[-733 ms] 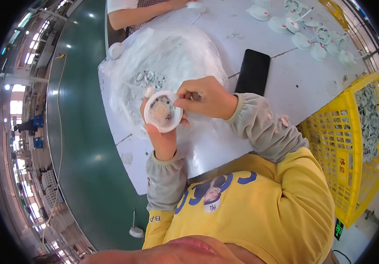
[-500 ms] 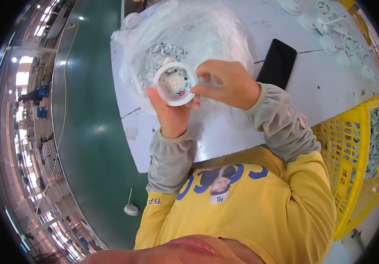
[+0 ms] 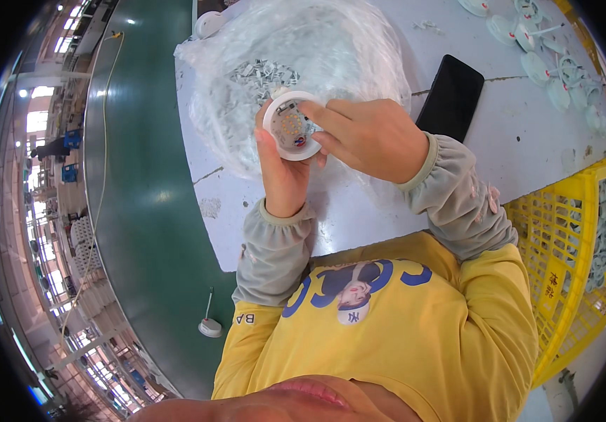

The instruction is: Assembling the internal components of an LED bulb into the housing.

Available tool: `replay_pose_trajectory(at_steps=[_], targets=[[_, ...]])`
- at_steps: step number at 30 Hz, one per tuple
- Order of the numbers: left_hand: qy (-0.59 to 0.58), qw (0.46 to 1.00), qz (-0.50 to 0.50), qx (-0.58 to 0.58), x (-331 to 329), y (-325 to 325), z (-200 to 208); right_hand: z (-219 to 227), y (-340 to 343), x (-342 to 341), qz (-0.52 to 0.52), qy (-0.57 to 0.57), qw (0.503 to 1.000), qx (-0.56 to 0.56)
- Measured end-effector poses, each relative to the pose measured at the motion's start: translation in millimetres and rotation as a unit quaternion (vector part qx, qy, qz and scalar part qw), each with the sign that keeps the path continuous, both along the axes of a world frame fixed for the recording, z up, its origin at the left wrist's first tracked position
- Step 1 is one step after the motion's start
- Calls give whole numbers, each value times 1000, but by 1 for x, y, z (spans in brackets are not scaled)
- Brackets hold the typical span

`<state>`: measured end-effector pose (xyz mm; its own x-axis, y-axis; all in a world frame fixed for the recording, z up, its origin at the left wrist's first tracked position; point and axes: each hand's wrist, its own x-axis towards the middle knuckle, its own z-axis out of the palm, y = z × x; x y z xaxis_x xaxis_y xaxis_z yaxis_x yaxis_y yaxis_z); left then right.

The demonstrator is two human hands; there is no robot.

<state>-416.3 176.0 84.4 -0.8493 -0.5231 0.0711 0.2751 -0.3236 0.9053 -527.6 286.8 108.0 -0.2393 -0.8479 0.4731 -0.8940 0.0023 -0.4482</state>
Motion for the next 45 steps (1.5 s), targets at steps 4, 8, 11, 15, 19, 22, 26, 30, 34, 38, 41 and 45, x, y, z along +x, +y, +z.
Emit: replay_pose_trajectory(at_steps=[4, 8, 11, 15, 19, 22, 26, 30, 34, 38, 41, 45], targets=[[7, 1000, 11, -2, -2, 2, -3, -4, -1, -2, -5, -20, 1000, -9], [-3, 999, 37, 2, -5, 9, -2, -8, -3, -5, 16, -33, 999, -9], [-6, 999, 42, 0, -6, 10, -5, -13, -4, -8, 23, -63, 997, -34], [-8, 999, 45, -12, -5, 11, -7, -13, -5, -8, 31, -107, 991, -71], [-1, 998, 55, 7, -5, 13, -10, -12, -4, -8, 17, -132, 989, -59], [-3, 999, 45, -4, -4, 13, -11, -10, -4, -9, 37, -152, 986, -50], [2, 999, 48, 10, -6, 13, -10, -12, -5, -8, 56, -194, 978, -50], [-11, 997, 49, 60, -5, 8, -4, -19, -12, -7, 49, -124, 982, -135], [35, 995, -28, 89, -4, -2, -9, 3, 3, -16, 22, -265, 963, -32], [22, 993, 27, 108, -2, 2, -3, -10, -1, -31, 87, -524, 833, -157], [21, 998, 30, 59, -1, 8, -1, -18, -9, -30, 126, -637, 739, -180], [20, 999, 15, 34, 0, 11, 0, -20, -8, -31, 142, -626, 755, -134]])
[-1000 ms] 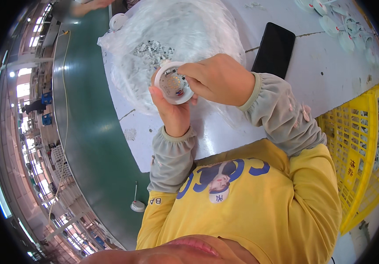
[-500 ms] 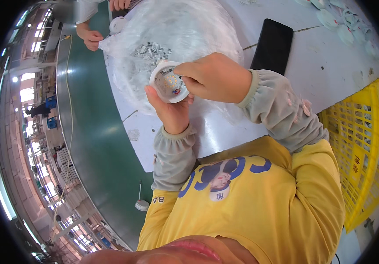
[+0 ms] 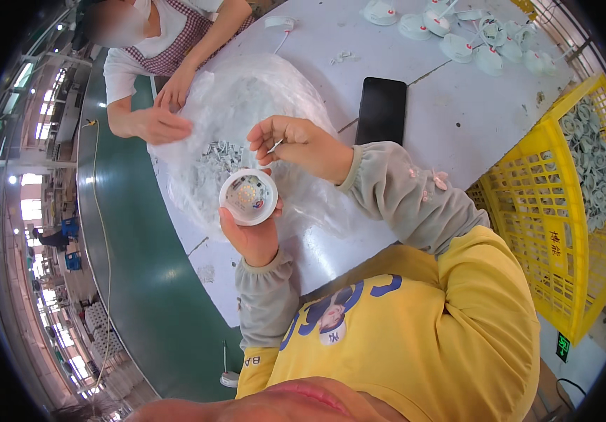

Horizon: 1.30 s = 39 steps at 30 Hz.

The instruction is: Assembling the internal components of an LED bulb into the housing.

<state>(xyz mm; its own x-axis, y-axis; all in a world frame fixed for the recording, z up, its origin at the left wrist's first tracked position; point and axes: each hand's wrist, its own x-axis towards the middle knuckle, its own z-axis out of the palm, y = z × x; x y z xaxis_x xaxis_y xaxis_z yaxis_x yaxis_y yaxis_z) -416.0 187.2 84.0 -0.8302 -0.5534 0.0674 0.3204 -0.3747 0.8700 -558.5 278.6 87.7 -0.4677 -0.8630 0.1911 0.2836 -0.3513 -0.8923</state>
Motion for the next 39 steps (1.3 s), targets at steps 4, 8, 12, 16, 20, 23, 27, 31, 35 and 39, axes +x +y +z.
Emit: replay_pose_trajectory(at_steps=[4, 8, 12, 16, 20, 23, 27, 31, 35, 39], targets=[[-28, 1000, -3, -11, 1, -1, 0, 2, -3, 5, 14, -17, 1000, -22], [-13, 1000, -22, -9, 8, -6, -6, 5, -4, 11, 31, -8, 999, 7], [-11, 999, -31, -22, 2, -1, -4, 3, 1, 7, 20, 61, 996, 66], [-55, 996, 49, -56, -4, 4, -14, -1, 5, -3, -29, 126, 988, 90], [-29, 997, 68, 19, 6, 4, -8, -19, -15, 2, -112, 260, 959, -20], [-6, 1000, 17, 16, -4, 4, -16, -13, -3, 8, -70, 193, 979, -15], [45, 997, -44, -52, -1, -14, -31, -14, -6, 15, -65, 197, 978, -17], [24, 998, 14, -49, -7, 9, -9, -16, -11, 9, -35, 127, 991, 24], [19, 998, -32, -56, -11, 4, -19, -22, -10, 10, -101, 145, 984, -1], [11, 998, -31, -58, -8, 1, -20, -29, -21, 11, -91, 145, 985, 2]])
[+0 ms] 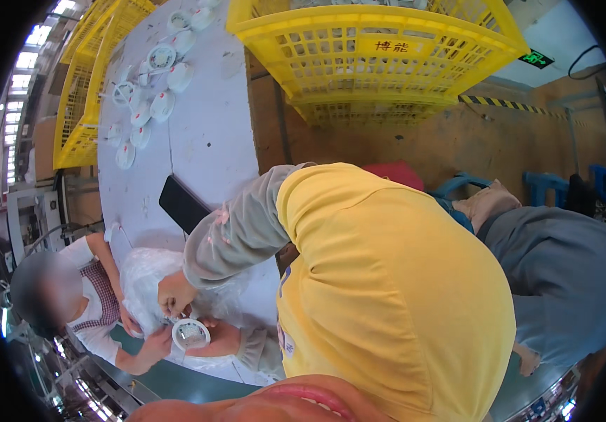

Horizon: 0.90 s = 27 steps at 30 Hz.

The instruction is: Assembling the internal components of an LED bulb into the housing.

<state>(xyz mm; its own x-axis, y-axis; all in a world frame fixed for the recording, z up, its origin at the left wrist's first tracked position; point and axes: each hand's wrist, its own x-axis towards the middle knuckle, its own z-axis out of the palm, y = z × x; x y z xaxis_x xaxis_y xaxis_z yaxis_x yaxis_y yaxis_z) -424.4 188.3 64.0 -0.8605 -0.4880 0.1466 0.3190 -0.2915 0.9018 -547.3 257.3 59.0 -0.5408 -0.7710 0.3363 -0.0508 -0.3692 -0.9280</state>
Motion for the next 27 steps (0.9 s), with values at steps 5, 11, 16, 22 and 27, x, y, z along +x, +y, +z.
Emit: replay_pose_trajectory(at_steps=[5, 11, 16, 22, 27], targets=[[-15, 999, 45, 1, 7, -13, -5, -2, 6, -7, -8, 88, 996, -2], [-146, 968, 184, -84, 11, -16, -15, 13, 18, -9, 10, 14, 997, 72], [-82, 995, 48, -44, 4, -5, 21, 18, 19, -8, 0, 49, 996, 79], [-107, 991, 64, -51, 11, -14, 29, 24, 19, -4, -36, 78, 995, 59], [-93, 992, 88, 15, 10, -12, 33, 38, 25, -3, -110, 259, 957, 65]])
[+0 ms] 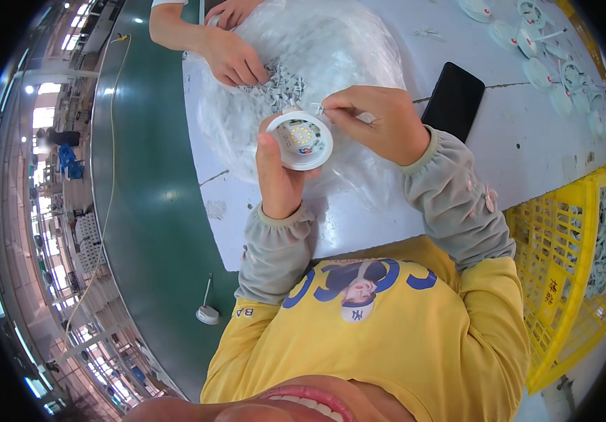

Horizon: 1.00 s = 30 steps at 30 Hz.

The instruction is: Assembling the internal components of an LED bulb into the housing.

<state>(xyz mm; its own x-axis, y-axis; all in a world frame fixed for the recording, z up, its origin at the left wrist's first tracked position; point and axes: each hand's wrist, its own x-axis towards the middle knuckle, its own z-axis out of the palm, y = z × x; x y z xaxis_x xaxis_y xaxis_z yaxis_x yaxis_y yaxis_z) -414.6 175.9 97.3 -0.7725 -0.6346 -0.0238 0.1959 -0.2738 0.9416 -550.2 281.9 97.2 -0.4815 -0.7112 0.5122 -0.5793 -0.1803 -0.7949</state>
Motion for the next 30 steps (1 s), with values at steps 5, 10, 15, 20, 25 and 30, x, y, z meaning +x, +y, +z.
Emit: replay_pose_trajectory(at_steps=[5, 10, 15, 20, 25, 30], targets=[[22, 996, -78, -25, 2, -3, -7, 1, 0, 1, -17, 69, 997, -1], [10, 997, -79, -1, 0, 1, -3, 1, -3, 4, 21, 3, 999, 34], [13, 989, -138, 49, 2, -1, -2, 0, -4, 2, 55, -4, 997, 52], [-29, 989, -139, 35, 4, 5, 0, -1, -3, 2, 97, -142, 984, 50], [-14, 988, -141, 56, 4, 5, -3, -4, 0, -1, 111, -173, 977, 61], [-21, 991, -120, 47, 4, 6, -2, -6, -2, -3, 134, -197, 970, 57]])
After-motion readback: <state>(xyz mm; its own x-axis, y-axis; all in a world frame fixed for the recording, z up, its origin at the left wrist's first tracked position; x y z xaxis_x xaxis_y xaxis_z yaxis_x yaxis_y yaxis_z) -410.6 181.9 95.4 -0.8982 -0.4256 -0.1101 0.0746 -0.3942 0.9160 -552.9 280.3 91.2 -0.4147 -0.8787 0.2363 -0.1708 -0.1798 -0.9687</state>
